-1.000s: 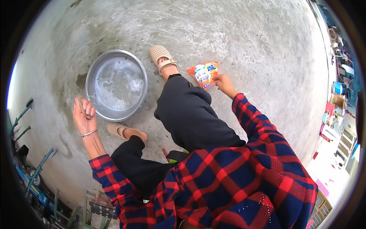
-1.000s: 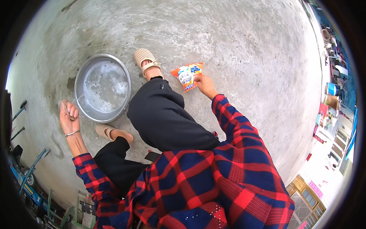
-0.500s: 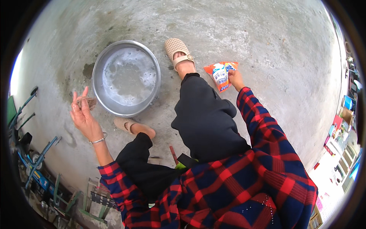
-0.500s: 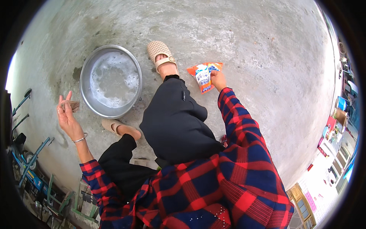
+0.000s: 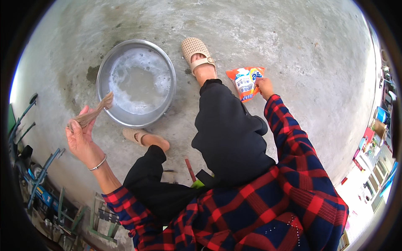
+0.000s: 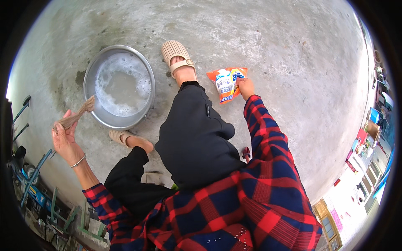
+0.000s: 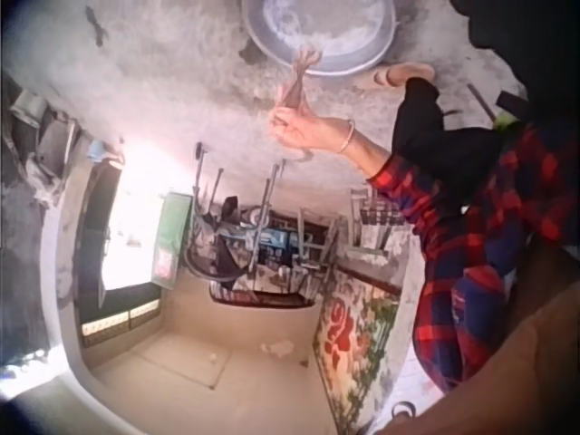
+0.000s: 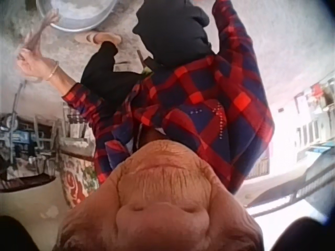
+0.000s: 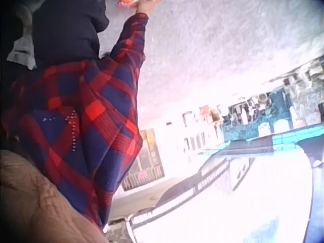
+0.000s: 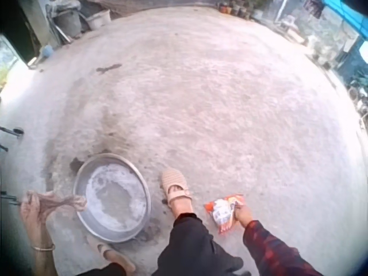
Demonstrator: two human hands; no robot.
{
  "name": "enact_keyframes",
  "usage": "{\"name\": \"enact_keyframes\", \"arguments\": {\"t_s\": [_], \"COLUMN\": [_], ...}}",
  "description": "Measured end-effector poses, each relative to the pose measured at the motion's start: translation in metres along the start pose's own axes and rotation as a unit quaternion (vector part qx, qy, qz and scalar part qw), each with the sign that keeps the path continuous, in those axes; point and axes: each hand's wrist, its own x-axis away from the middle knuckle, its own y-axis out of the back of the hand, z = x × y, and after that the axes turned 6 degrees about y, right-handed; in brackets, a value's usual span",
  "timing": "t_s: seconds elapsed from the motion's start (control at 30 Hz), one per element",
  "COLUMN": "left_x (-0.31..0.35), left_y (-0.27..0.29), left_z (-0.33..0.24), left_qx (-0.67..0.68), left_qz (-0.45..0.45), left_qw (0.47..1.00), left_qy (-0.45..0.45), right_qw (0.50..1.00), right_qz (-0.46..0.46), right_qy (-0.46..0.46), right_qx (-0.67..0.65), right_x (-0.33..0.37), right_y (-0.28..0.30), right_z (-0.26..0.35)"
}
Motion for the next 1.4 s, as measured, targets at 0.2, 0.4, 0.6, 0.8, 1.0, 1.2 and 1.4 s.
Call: {"name": "enact_keyframes", "arguments": {"t_s": [0.2, 0.4, 0.6, 0.8, 1.0, 1.2, 1.4], "left_x": [0.002, 0.004, 0.006, 0.008, 0.007, 0.008, 0.008], "left_y": [0.004, 0.003, -0.001, 0.000, -0.002, -0.004, -0.004], "left_z": [-0.002, -0.002, -0.005, -0.006, -0.008, -0.008, -0.010], "left_qx": [0.072, 0.080, 0.073, 0.069, 0.069, 0.075, 0.079], "left_qz": [0.035, 0.049, 0.044, 0.042, 0.041, 0.042, 0.045], "left_qw": [0.996, 0.995, 0.996, 0.996, 0.995, 0.995, 0.994], "left_qy": [0.033, 0.038, 0.039, 0.044, 0.053, 0.053, 0.058], "right_qw": [0.970, 0.949, 0.957, 0.954, 0.992, 0.933, 0.877], "right_qz": [0.087, 0.123, 0.141, 0.163, 0.053, -0.114, -0.128], "right_qy": [-0.218, -0.268, -0.247, -0.253, -0.090, 0.145, 0.089], "right_qx": [-0.063, -0.108, 0.050, -0.008, -0.075, 0.309, 0.454], "right_x": [0.016, 0.004, 0.019, 0.043, 0.034, 0.029, 0.021], "right_y": [0.014, 0.007, -0.015, -0.013, -0.013, -0.024, -0.047], "right_z": [0.008, -0.005, -0.011, 0.024, -0.022, -0.017, 0.015]}}
